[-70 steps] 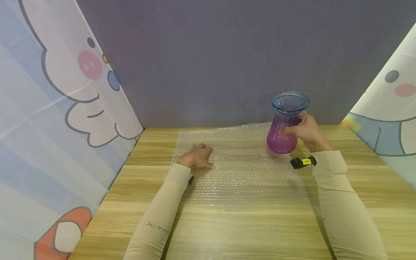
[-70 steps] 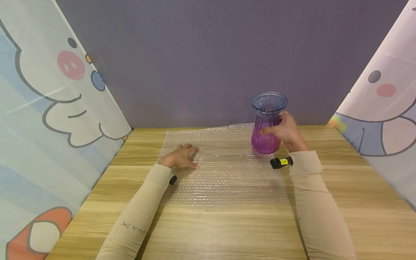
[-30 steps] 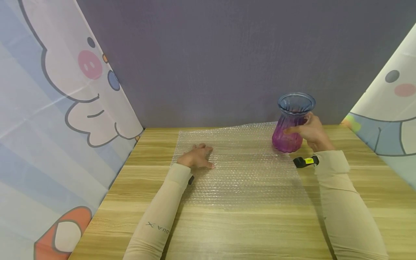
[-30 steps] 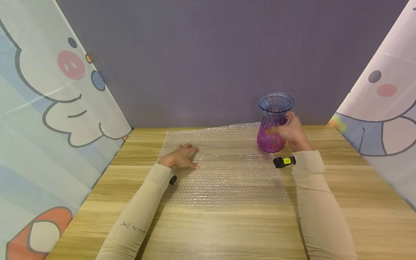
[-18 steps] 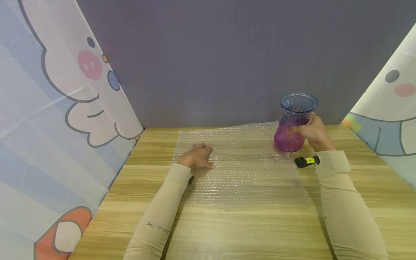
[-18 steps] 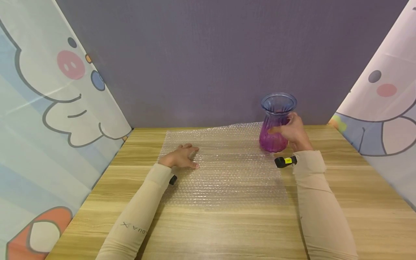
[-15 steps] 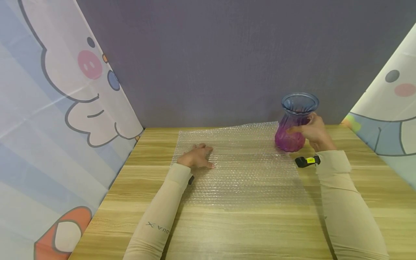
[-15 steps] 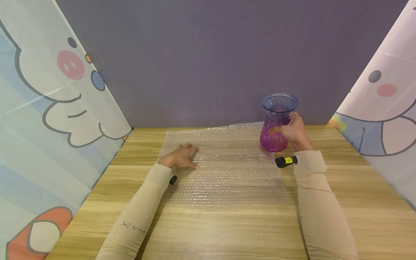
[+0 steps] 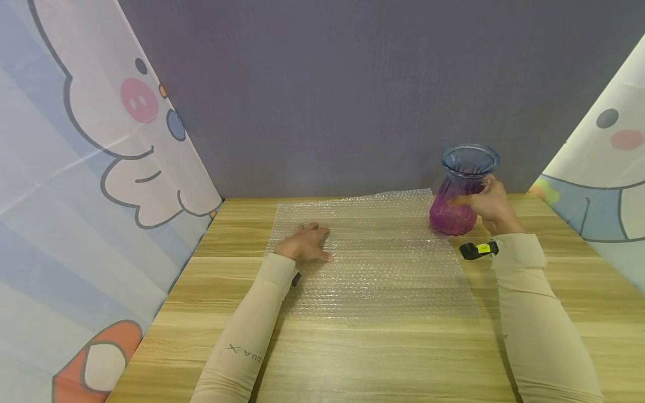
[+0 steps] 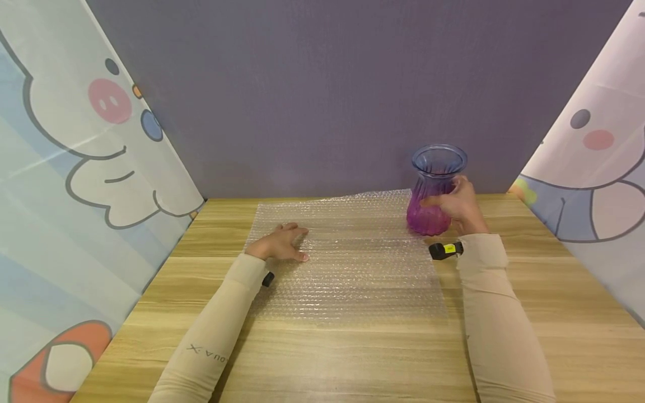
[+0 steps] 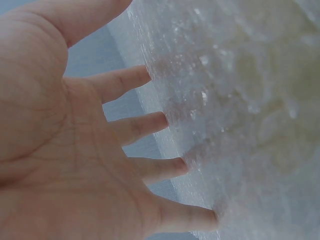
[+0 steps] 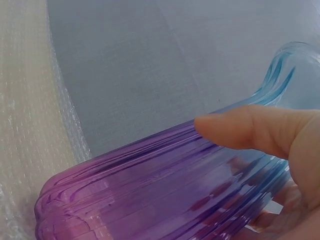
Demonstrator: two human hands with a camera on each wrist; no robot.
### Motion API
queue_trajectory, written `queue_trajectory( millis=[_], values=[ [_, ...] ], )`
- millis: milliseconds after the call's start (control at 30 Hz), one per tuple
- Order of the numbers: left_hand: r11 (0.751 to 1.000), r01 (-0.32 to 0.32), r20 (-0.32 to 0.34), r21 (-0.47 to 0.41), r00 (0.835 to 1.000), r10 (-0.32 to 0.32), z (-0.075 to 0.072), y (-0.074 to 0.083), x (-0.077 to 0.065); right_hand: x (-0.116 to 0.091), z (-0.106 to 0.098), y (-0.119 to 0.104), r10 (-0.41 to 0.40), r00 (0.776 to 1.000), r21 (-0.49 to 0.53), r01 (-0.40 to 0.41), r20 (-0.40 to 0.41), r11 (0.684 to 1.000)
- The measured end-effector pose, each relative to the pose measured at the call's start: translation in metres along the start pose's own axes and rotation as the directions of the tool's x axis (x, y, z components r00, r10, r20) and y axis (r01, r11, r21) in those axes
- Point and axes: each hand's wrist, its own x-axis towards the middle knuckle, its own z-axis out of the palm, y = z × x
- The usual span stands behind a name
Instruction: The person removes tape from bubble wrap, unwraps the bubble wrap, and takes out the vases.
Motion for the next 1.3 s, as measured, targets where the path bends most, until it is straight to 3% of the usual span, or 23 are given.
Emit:
queue_trajectory(
  millis=[167, 700, 967, 1300],
  values=[
    [1.000, 0.003, 0.002, -0.004, 1.000, -0.003, 0.000, 0.000, 0.000, 0.002, -0.002, 0.003, 0.002, 1.000, 0.061, -0.001, -0.012, 0.998],
    [1.000, 0.006, -0.003, -0.001, 1.000, -0.006, 0.001, -0.003, 0.003, 0.005, -0.009, 0.008, 0.012, 0.999, 0.097, -0.008, -0.043, 0.995],
    [1.000, 0.010, -0.002, 0.005, 1.000, -0.010, 0.001, -0.002, 0.002, 0.005, -0.012, 0.014, 0.018, 0.998, 0.177, -0.008, -0.058, 0.984],
    [1.000, 0.007, -0.003, -0.006, 1.000, -0.007, 0.001, -0.002, 0.001, 0.006, -0.017, 0.018, 0.026, 0.996, 0.137, -0.014, -0.081, 0.991]
  ],
)
